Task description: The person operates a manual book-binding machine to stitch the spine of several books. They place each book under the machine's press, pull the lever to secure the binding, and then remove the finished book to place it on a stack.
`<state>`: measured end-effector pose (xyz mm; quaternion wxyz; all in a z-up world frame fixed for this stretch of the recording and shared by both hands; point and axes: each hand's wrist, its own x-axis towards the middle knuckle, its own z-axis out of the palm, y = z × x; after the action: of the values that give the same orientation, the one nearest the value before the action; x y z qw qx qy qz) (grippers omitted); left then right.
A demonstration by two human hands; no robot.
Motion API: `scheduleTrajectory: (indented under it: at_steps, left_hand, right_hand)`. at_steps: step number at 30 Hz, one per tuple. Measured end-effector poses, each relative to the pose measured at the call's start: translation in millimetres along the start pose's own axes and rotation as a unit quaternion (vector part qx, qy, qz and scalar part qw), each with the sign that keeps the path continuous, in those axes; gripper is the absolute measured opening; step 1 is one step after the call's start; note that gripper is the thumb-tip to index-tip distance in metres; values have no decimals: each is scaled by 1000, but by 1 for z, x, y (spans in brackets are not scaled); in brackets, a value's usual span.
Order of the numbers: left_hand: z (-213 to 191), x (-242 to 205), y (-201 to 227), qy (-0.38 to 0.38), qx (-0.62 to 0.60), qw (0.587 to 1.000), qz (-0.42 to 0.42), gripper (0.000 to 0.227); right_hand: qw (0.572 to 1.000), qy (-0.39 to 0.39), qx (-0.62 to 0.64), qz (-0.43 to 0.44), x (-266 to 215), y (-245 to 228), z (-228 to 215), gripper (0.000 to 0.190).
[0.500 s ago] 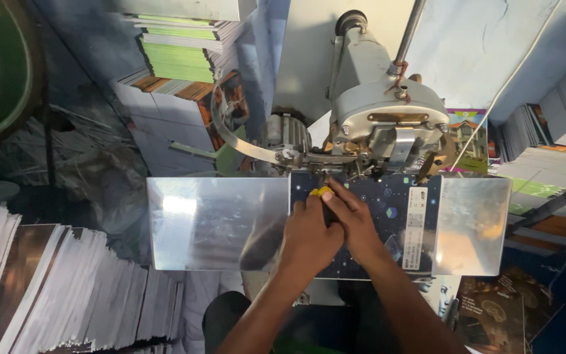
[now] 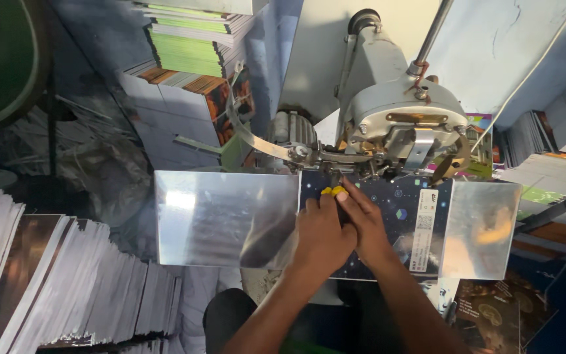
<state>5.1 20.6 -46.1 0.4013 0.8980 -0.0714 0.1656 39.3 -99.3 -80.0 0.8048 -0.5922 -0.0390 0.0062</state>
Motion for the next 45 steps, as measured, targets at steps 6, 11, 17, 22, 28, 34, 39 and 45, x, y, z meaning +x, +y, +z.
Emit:
scheduleTrajectory:
  at_steps: [6,11,17,22,28,34,39,45]
  left_hand:
    - [-1,1,-1,-21,-4,1000,-2,41]
    - [-5,1,4,-4,-9,1000,0,41]
    - [-11,1,9,-13,0,1000,2,39]
    - [-13,2,11,-22,19,1000,-1,39]
    - [-17,3,17,-42,30,998,-20,42]
    - [-29,3,29,-107,28,990,-85,43]
    - [-23,1,23,-104,-36,989,-100,50]
    - [-18,2,10,-109,-79,984,-115,50]
  right_hand:
    - [1000,1,9,5,-3,-1,2,61]
    - [1000,-3,30,2,-4,-6,6,63]
    - [1000,8,-1,16,-4,-5,4,64]
    - [1000,6,25,5,-4,-5,6,64]
    - [999,15,46,9,-7,-6,9,63]
    - [999,13,31,3,-7,-12,5,62]
    - [999,-8,25,31,-6,-27,9,62]
    - [998,-10,-33,46,-3,-33,12,63]
